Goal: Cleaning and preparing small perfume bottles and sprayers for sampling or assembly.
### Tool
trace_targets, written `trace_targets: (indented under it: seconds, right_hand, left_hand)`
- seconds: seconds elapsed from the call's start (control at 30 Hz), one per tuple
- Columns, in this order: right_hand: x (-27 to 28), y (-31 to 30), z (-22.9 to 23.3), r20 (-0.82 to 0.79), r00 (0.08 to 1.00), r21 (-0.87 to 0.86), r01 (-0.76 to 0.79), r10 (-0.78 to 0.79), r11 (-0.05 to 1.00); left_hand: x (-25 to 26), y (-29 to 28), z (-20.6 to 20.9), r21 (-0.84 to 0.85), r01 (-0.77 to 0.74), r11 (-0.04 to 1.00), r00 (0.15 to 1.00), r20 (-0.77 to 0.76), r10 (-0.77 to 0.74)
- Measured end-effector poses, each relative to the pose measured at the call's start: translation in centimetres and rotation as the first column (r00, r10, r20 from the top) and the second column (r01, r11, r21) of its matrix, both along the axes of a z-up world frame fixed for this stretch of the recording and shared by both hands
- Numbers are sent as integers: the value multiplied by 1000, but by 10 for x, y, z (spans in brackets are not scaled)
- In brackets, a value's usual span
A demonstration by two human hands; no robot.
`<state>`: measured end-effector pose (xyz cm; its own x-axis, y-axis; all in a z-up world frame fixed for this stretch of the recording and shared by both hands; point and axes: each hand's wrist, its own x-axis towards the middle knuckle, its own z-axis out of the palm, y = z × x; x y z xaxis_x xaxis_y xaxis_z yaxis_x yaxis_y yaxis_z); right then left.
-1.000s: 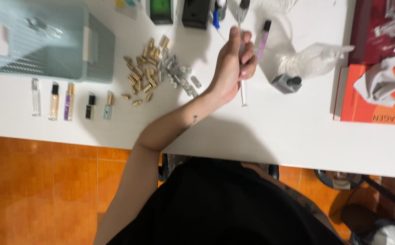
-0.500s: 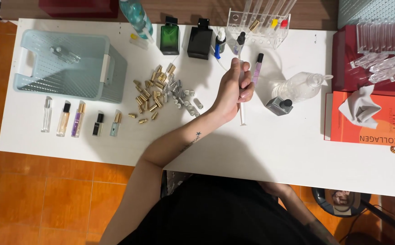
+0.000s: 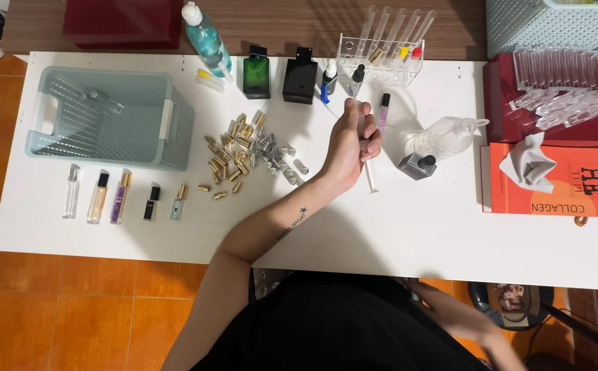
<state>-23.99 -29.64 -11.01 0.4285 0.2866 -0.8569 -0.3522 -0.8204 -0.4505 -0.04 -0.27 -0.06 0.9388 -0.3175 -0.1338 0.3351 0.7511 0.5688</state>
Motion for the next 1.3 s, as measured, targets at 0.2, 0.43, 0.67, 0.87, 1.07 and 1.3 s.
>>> trace_targets:
  seconds: [0.2, 0.43, 0.67, 0.87, 1.07, 1.3]
  right_hand:
    - [68, 39, 116, 388, 920, 107, 6, -47, 994]
    - [167, 134, 178, 956, -24, 283, -200, -294, 938]
    - [227, 154, 163, 919, -88, 342, -305, -384, 889]
    - [257, 135, 181, 480, 209, 849, -355, -852, 392]
    - [268, 104, 180, -17, 459, 964, -228, -888, -136]
    - [250, 123, 193, -276, 625, 918, -55, -731, -394]
  left_hand:
    - [-3, -5, 0, -45, -11, 999, 1000, 8, 11]
    - [-24, 8, 51, -7, 122, 993, 988, 92, -121]
    - [-11, 4, -7, -268, 62, 961, 988, 154, -21]
    - [-32, 15, 45, 194, 148, 970, 935, 293, -201]
    - [-31, 41, 78, 690, -148, 709, 684, 589, -431]
    - [-7, 47, 92, 497, -783, 374, 436, 868, -238]
